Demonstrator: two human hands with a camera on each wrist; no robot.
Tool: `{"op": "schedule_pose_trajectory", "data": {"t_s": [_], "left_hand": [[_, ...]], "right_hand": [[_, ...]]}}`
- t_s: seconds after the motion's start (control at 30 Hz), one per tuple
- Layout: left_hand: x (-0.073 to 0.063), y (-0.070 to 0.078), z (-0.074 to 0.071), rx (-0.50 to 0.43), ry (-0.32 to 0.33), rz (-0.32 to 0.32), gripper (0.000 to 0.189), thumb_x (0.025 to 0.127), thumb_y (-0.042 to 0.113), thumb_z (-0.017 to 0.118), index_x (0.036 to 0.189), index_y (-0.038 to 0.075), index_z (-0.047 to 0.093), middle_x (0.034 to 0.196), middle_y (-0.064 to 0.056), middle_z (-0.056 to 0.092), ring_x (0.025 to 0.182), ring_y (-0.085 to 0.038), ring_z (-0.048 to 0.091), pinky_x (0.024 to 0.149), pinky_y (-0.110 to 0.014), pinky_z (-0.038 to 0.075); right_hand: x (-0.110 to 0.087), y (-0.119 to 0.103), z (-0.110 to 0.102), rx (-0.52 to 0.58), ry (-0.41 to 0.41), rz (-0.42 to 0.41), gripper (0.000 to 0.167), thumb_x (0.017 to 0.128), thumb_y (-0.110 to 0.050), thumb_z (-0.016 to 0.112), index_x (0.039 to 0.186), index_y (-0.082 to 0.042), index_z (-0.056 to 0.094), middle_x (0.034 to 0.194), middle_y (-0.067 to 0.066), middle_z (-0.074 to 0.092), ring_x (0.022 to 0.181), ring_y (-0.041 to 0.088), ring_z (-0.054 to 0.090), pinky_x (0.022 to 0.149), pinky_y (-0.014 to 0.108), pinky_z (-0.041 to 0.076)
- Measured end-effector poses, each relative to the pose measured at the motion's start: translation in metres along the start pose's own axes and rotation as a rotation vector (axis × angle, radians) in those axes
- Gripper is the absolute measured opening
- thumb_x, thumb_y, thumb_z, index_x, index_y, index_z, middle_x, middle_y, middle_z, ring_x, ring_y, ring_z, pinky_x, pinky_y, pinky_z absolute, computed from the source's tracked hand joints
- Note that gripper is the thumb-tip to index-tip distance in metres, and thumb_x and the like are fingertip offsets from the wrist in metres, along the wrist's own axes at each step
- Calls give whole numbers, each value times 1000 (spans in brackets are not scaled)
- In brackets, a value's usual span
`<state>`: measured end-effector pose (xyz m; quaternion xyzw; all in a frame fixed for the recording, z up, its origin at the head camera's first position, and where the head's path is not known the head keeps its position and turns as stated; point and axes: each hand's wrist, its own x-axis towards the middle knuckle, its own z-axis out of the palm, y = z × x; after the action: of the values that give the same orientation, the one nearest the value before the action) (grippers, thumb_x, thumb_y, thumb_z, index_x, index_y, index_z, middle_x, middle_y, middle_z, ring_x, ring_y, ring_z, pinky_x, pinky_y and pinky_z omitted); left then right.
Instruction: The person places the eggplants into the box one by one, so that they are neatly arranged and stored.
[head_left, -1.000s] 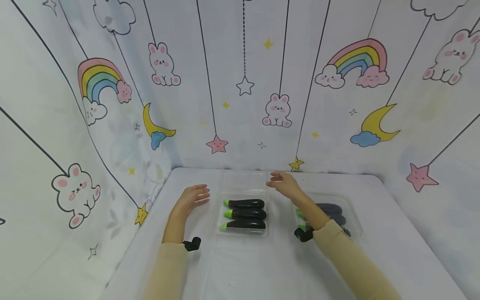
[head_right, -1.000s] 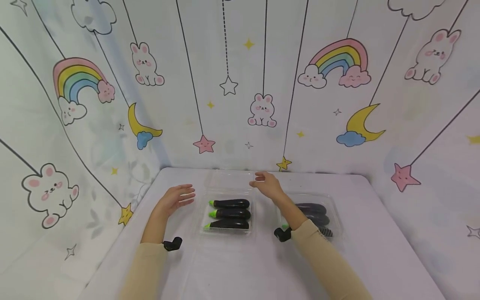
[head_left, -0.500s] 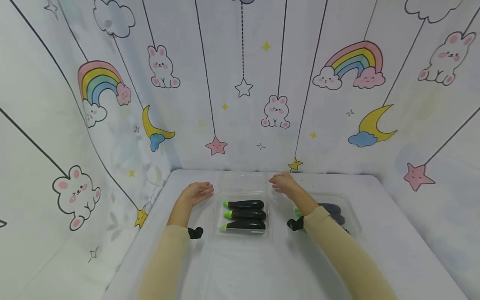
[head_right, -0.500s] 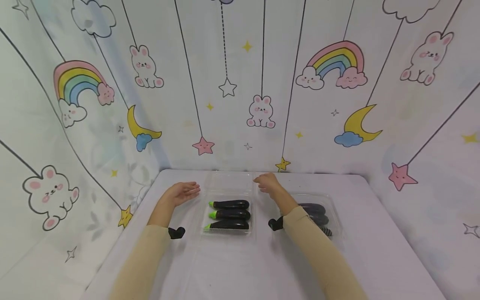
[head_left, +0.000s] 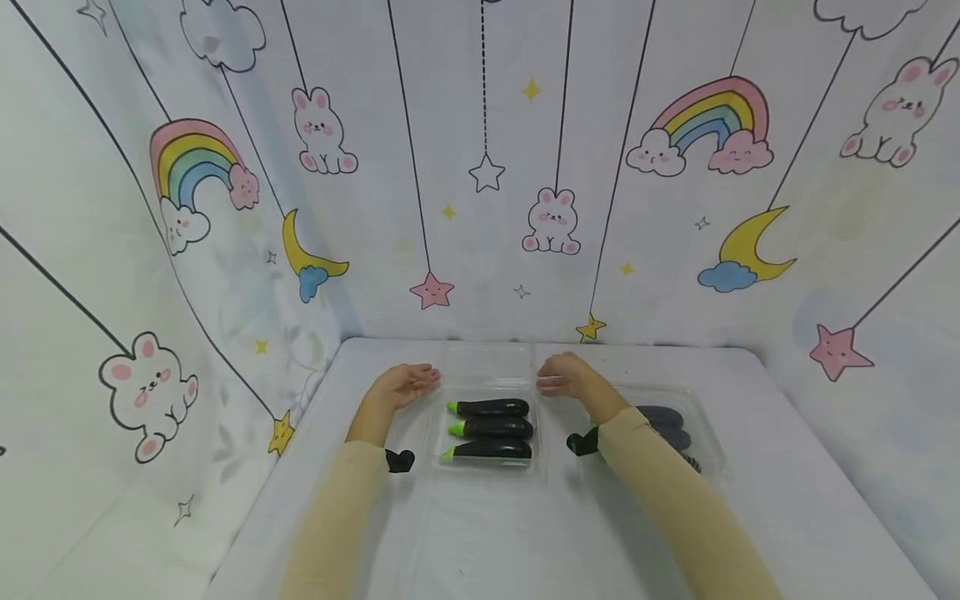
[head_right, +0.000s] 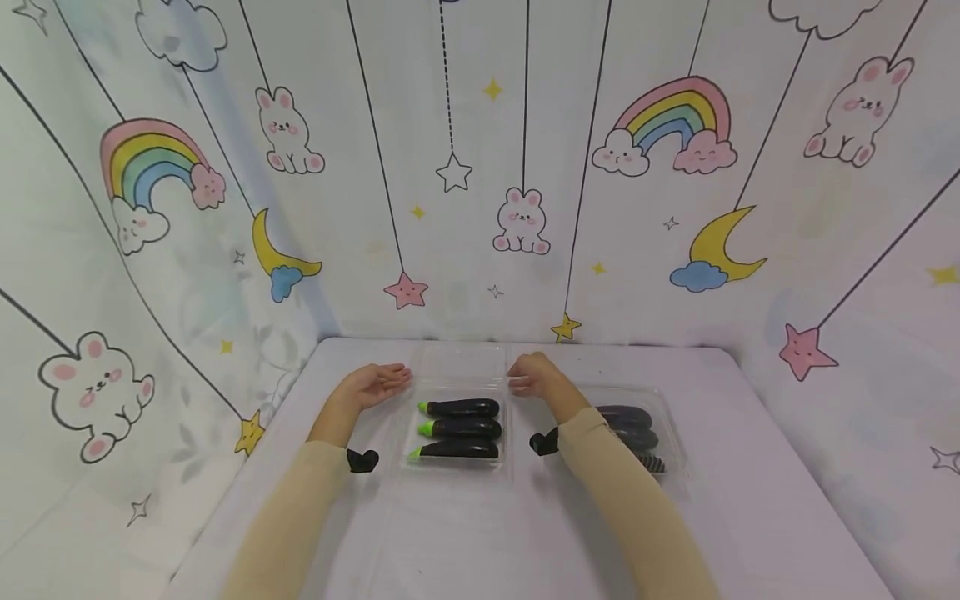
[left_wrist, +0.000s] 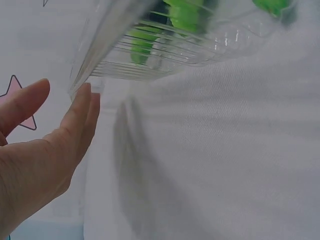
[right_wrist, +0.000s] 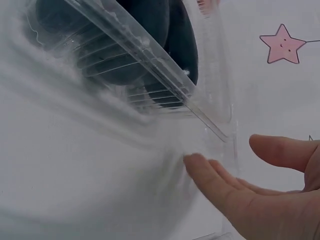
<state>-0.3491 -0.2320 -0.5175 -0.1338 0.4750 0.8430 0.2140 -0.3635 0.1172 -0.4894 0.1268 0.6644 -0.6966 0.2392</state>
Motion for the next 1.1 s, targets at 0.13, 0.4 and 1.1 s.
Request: {"op": "schedule_pose_trajectory", "data": {"t_s": [0.13, 0.4, 1.1], "left_hand": [[0, -1, 3, 67, -2, -15, 63, 103, -16, 35, 162, -10, 12, 168, -28, 17, 156, -34, 21, 125, -39, 29], [3, -6, 7, 182, 13, -12, 66, 101, -19, 41, 162, -8, 20, 168, -27, 22, 155, -36, 27, 122, -40, 35], [0, -8, 2, 108, -4, 35, 74, 98, -25, 38, 165, 2, 20, 171, -23, 16, 154, -39, 28, 120, -43, 38]], "right_hand": [[6, 2, 3, -21, -6, 3, 67, 98, 15, 45, 159, 12, 18, 159, 31, 31, 135, 43, 49, 115, 46, 46], [15, 6, 1, -90, -31, -1, 74, 93, 22, 51, 160, 10, 23, 163, 30, 28, 125, 37, 55, 109, 40, 52], [16, 7, 0, 37, -90, -10, 87, 88, 29, 46, 165, -1, 20, 164, 32, 27, 140, 49, 46, 104, 51, 55]]}}
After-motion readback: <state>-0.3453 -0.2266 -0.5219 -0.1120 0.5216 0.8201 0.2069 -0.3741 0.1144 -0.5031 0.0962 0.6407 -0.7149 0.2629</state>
